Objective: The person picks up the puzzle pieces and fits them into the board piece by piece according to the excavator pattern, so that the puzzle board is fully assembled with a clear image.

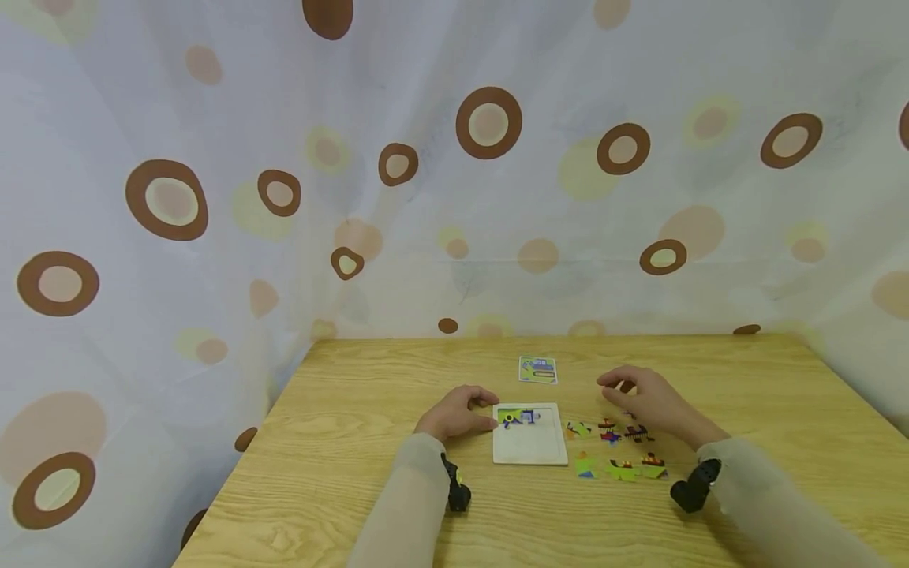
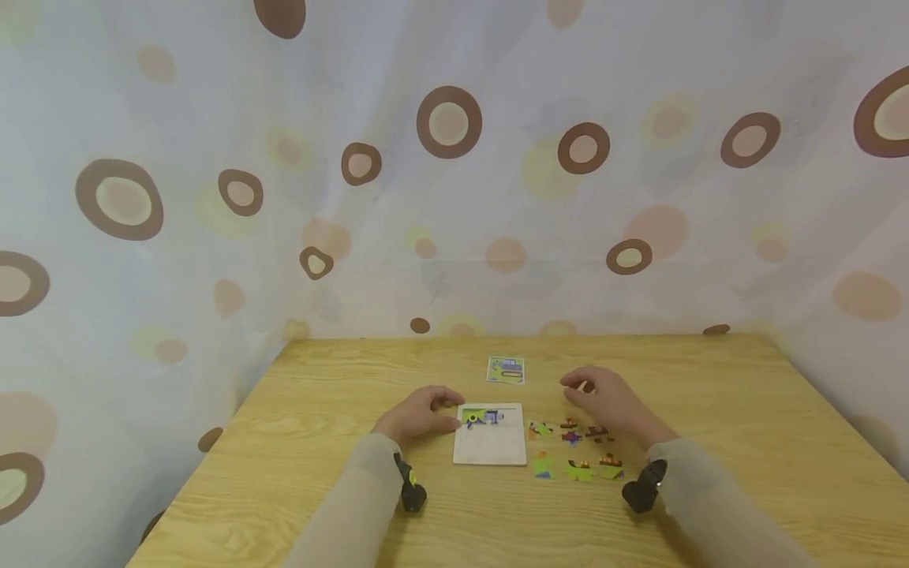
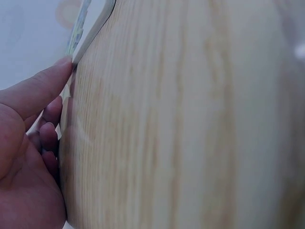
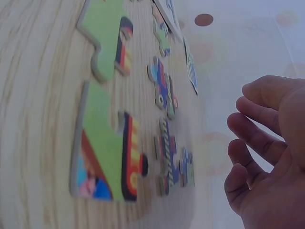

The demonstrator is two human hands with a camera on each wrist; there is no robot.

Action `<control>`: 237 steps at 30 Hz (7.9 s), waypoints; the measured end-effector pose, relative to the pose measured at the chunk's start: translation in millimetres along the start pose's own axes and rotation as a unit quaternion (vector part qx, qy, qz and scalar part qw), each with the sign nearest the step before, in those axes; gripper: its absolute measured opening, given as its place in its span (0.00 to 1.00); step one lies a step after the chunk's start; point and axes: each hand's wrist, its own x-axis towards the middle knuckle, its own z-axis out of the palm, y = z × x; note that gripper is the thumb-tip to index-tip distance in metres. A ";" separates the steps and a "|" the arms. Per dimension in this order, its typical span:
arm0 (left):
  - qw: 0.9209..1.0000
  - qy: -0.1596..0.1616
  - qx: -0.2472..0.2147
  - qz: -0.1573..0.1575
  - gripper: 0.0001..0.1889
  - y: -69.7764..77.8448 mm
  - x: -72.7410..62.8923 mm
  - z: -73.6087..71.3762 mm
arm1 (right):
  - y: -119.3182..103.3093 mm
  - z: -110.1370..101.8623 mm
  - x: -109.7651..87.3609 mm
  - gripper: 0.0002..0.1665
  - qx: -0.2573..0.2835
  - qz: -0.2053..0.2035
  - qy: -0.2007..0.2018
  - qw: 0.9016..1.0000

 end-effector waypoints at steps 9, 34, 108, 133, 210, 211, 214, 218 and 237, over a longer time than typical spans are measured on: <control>1.000 -0.002 -0.002 0.001 0.17 -2.0 2.5 -0.5 | 17.9 -11.5 -7.0 0.18 -0.007 0.008 -0.002 1.000; 1.000 -0.001 -0.003 0.002 0.18 -2.9 2.0 0.1 | 48.3 -19.8 -12.7 0.22 -0.040 0.016 -0.047 0.998; 1.000 0.004 -0.019 -0.022 0.18 -3.2 -1.0 -1.1 | -27.7 46.8 25.6 0.13 0.059 -0.058 -0.021 0.996; 1.000 0.004 -0.010 -0.016 0.17 -7.0 6.3 1.3 | -37.4 76.3 31.2 0.13 0.016 0.011 -0.048 0.999; 1.000 0.000 0.010 -0.001 0.19 -8.9 4.7 1.4 | -17.8 38.9 -2.0 0.19 -0.003 0.017 -0.096 0.995; 1.000 0.000 0.009 -0.001 0.19 -8.9 5.2 1.5 | -17.3 38.9 -1.9 0.20 0.001 0.018 -0.099 0.995; 1.000 0.001 0.005 -0.001 0.19 -9.0 5.9 1.9 | -17.1 38.6 -1.3 0.21 0.010 0.017 -0.104 0.994; 1.000 -0.001 0.004 -0.001 0.19 -8.6 6.5 2.3 | -17.0 38.1 -0.8 0.20 0.017 0.020 -0.109 0.994; 1.000 0.001 0.003 -0.001 0.18 -7.3 5.9 1.4 | -23.8 35.0 -0.7 0.21 -0.002 -0.019 -0.085 0.996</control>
